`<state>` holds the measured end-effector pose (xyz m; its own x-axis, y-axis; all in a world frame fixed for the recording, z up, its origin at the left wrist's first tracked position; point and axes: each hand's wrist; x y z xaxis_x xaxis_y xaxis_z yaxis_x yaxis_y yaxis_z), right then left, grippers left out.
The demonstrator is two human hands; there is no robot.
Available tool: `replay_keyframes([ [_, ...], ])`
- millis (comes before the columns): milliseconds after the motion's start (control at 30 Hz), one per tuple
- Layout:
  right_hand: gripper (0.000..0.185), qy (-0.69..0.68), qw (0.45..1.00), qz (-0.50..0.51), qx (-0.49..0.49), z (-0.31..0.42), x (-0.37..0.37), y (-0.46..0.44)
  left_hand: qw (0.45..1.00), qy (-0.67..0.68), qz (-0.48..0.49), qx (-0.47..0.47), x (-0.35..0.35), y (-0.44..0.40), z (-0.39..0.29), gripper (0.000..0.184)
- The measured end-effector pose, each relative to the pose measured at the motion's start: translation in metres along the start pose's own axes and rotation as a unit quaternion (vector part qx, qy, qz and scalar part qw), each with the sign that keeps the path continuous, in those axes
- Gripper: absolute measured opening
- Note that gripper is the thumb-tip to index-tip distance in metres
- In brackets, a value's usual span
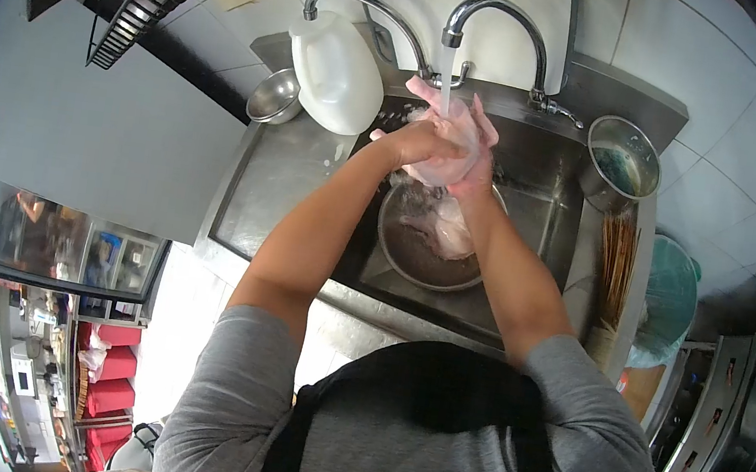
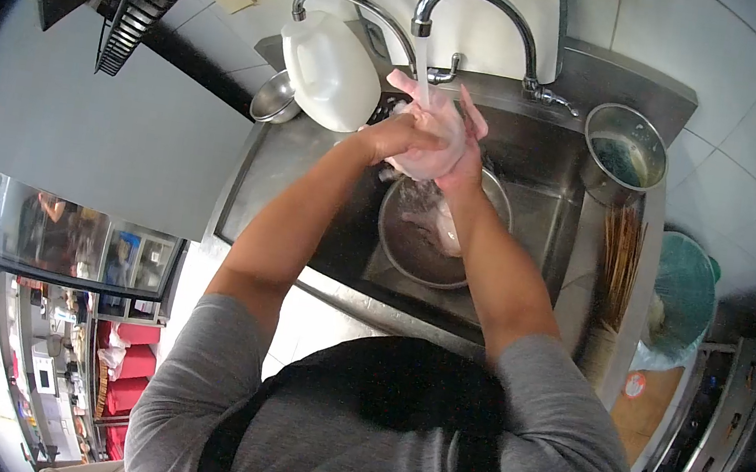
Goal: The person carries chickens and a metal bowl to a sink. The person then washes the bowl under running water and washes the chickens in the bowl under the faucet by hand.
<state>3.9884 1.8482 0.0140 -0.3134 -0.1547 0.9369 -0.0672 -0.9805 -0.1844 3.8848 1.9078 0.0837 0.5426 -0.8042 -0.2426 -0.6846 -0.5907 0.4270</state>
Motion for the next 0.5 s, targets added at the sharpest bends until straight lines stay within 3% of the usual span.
replay_keyframes([
  [33, 0.054, -0.003, 0.999, -0.033, 0.018, 0.001, -0.002, 0.001, 0.998, -0.011, 0.010, 0.067, 0.002, 0.009, 0.003, 0.057],
  [100, 0.056, -0.021, 0.993, -0.085, 0.077, 0.003, -0.004, 0.011, 0.997, -0.038, 0.021, 0.068, -0.006, 0.017, 0.020, 0.049],
  [167, 0.048, 0.063, 0.985, -0.148, 0.068, -0.007, -0.033, -0.007, 0.997, -0.042, 0.000, 0.066, -0.009, 0.041, 0.022, 0.042],
  [200, 0.044, 0.106, 0.976, -0.178, 0.063, -0.010, -0.044, -0.014, 0.998, 0.024, -0.018, 0.063, -0.010, 0.050, 0.029, 0.041],
  [233, 0.042, 0.167, 0.974, -0.145, -0.051, -0.013, -0.036, -0.009, 0.994, 0.089, -0.037, 0.060, -0.010, 0.057, 0.037, 0.041],
  [267, 0.043, 0.178, 0.973, -0.137, -0.048, -0.013, -0.026, -0.010, 0.985, 0.155, -0.057, 0.056, -0.012, 0.064, 0.045, 0.041],
  [300, 0.044, 0.188, 0.973, -0.128, -0.045, -0.014, -0.019, -0.012, 0.989, 0.122, -0.079, 0.019, -0.012, 0.072, 0.050, 0.047],
  [367, 0.036, 0.181, 0.969, -0.165, -0.011, -0.015, 0.003, -0.012, 0.960, 0.256, -0.112, -0.002, -0.011, 0.074, 0.061, 0.058],
  [433, 0.028, 0.323, 0.932, -0.164, -0.015, -0.019, -0.001, -0.015, 0.925, 0.369, -0.093, 0.003, -0.003, 0.071, 0.079, 0.080],
  [500, 0.014, 0.429, 0.886, -0.167, -0.057, -0.024, -0.002, -0.014, 0.839, 0.535, -0.085, 0.043, 0.009, 0.067, 0.093, 0.083],
])
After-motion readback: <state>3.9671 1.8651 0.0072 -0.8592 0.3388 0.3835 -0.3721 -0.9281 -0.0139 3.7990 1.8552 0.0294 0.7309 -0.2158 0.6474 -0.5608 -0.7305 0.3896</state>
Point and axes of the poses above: each hand's wrist, its own y-axis away from the middle knuckle, its own x-axis out of the palm, z = x × y, and after that the axes turned 11 degrees about y, right-handed
